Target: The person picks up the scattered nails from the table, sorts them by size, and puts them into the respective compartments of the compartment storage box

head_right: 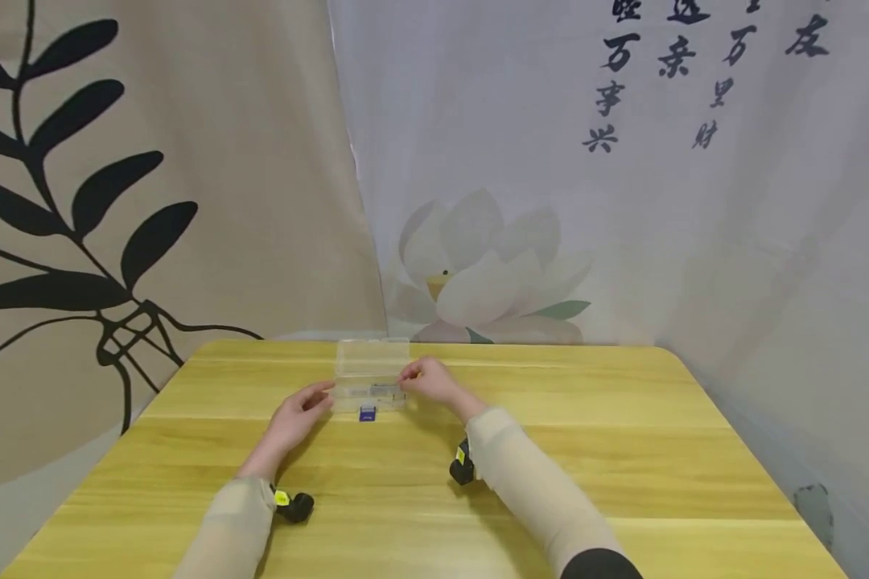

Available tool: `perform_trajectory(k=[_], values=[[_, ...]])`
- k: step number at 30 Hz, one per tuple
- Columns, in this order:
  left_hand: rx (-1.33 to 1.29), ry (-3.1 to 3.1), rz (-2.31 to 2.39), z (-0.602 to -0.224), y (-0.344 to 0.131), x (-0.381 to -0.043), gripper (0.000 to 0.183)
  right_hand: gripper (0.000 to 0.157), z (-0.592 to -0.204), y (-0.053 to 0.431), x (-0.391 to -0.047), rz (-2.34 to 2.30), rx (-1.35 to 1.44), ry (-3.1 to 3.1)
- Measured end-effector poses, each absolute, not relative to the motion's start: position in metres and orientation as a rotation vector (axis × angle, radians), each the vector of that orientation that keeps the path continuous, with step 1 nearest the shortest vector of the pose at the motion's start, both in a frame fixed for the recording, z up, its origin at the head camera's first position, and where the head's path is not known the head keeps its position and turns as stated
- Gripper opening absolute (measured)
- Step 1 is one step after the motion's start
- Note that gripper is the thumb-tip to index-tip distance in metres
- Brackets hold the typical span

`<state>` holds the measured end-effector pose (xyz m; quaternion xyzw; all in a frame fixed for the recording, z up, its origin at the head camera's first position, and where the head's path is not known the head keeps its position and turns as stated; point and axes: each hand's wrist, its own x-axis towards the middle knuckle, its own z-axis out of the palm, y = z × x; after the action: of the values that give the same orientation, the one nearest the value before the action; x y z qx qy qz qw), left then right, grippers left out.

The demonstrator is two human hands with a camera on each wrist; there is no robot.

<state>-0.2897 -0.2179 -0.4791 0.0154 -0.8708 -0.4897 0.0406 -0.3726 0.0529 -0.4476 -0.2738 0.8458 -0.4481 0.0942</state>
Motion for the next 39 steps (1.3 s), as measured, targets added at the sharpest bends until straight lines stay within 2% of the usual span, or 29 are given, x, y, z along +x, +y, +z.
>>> perform_trajectory(k=[9, 13, 20, 28, 39], values=[[0.008, -2.674, -1.482, -0.478, -0.210, -0.290, 0.039, 0.009, -0.452, 0.046, -0.365, -1.253, -0.830, 2.552], [0.016, -2.675, -1.471, -0.479, -0.211, -0.289, 0.039, 0.011, -0.454, 0.048, -0.363, -1.291, -0.805, 2.562], [0.015, -2.678, -1.468, -0.478, -0.213, -0.288, 0.040, 0.021, -0.460, 0.054, -0.360, -1.679, -0.521, 2.356], [0.013, -2.669, -1.462, -0.476, -0.212, -0.287, 0.040, 0.044, -0.469, 0.062, -0.365, -1.934, -0.191, 1.935], [0.034, -2.670, -1.482, -0.482, -0.218, -0.290, 0.040, 0.044, -0.475, 0.062, -0.364, -1.772, -0.274, 2.012]])
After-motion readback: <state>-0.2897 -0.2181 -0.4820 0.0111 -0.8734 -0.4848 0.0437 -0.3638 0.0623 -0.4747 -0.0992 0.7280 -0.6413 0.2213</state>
